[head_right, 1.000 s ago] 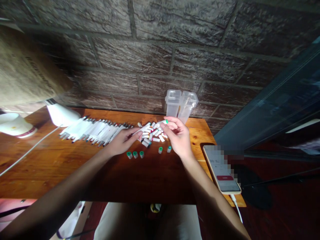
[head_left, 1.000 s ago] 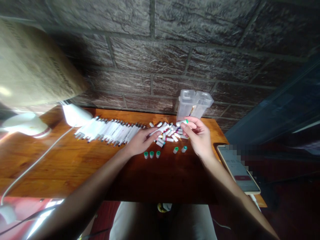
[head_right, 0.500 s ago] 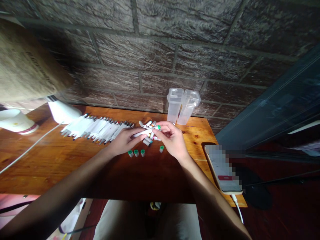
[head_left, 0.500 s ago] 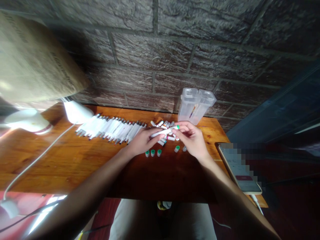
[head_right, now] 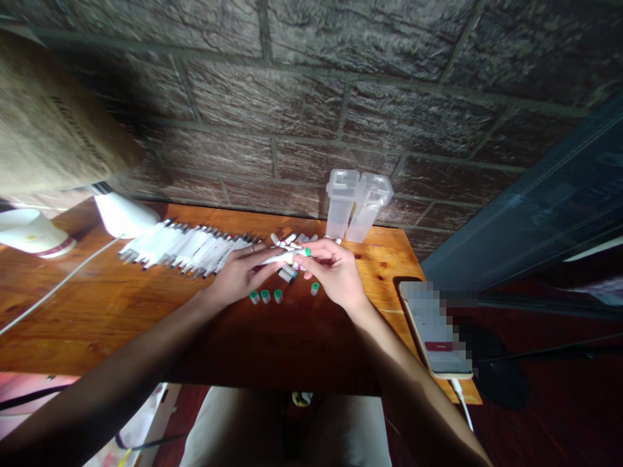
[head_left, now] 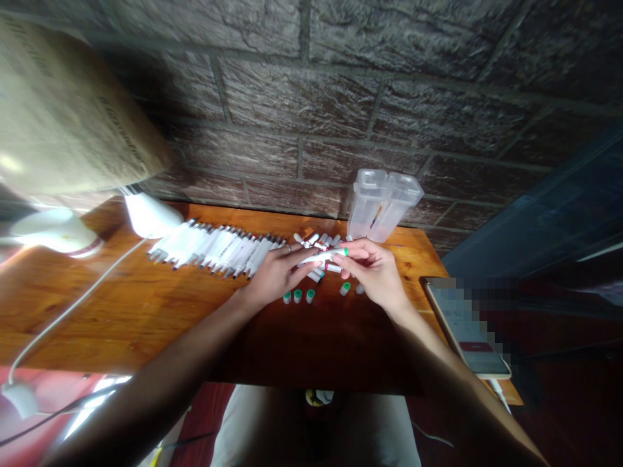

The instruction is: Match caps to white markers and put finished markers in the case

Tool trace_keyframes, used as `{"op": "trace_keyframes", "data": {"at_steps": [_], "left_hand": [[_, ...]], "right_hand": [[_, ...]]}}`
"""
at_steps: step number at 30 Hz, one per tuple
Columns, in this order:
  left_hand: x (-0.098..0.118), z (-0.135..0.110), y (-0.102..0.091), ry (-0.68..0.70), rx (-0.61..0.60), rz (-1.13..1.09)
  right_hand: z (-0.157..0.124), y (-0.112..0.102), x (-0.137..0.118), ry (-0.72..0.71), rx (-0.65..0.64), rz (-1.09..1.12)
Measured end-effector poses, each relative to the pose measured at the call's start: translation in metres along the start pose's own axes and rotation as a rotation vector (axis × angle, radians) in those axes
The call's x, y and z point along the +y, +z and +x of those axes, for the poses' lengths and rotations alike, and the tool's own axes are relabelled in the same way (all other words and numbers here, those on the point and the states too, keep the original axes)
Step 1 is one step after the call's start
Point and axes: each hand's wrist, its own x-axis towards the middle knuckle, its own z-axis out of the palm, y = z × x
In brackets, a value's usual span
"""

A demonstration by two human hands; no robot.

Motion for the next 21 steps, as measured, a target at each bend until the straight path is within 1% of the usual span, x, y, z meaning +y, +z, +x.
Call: {"op": "trace_keyframes", "data": {"at_steps": [5, 8, 12, 18, 21], "left_hand": [[0.0, -0.003, 0.002, 0.031, 0.029, 0.064], [0.003, -0.003, 0.0, 0.056, 0.053, 0.107], [0.006, -0.002, -0.003, 0.088, 0.075, 0.144], [0.007, 0.0, 0.0, 0.049, 0.035, 0.118], [0.004, 0.003, 0.0, 0.014, 0.004, 0.107]], "right_hand": [[-0.001, -0.005, 0.001, 0.001, -0.04, -0.041], [-0.001, -0.007, 0.002, 0.0, -0.073, -0.044], [-0.003, -0.006, 0.001, -0.003, -0.08, -0.072], [-0.003, -0.008, -0.006, -0.031, -0.067, -0.114], [0.001, -0.015, -0.012, -0.059, -0.005, -0.132]]}}
